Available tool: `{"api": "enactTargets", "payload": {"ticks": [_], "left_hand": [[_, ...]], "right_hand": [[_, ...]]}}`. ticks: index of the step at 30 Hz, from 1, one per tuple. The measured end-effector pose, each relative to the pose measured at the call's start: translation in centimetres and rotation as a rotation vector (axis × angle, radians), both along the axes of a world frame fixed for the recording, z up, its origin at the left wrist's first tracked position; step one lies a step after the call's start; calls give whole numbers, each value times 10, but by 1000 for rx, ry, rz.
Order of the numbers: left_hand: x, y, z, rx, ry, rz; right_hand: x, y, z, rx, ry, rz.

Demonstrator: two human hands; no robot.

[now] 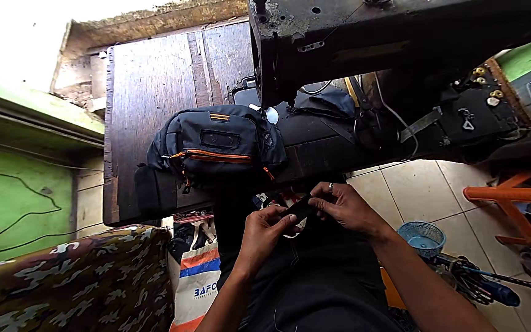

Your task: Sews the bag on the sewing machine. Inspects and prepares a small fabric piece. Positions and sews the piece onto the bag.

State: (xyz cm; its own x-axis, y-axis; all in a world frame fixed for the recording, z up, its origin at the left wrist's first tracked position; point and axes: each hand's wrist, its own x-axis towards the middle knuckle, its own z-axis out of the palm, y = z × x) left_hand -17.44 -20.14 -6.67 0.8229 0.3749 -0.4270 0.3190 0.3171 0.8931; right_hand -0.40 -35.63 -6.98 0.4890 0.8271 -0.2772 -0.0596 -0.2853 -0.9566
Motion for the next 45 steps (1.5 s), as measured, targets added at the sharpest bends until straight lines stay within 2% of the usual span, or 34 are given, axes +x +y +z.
{"api": "enactTargets", "payload": {"ticks": [10, 29, 34, 41, 45], "left_hand": [[-1, -2, -2, 62, -28, -2], [1, -2, 1, 8, 25, 77], [6, -3, 3, -22, 15, 120], [8, -8, 3, -11, 14, 136], [9, -9, 2, -14, 15, 180]], "right_hand": [[0, 1, -1, -17, 34, -1], [2, 7, 1, -41, 28, -1], [-14, 9, 0, 19, 243, -143], [-22, 9, -3, 33, 373, -279], [-35, 9, 2, 22, 647, -297]]}}
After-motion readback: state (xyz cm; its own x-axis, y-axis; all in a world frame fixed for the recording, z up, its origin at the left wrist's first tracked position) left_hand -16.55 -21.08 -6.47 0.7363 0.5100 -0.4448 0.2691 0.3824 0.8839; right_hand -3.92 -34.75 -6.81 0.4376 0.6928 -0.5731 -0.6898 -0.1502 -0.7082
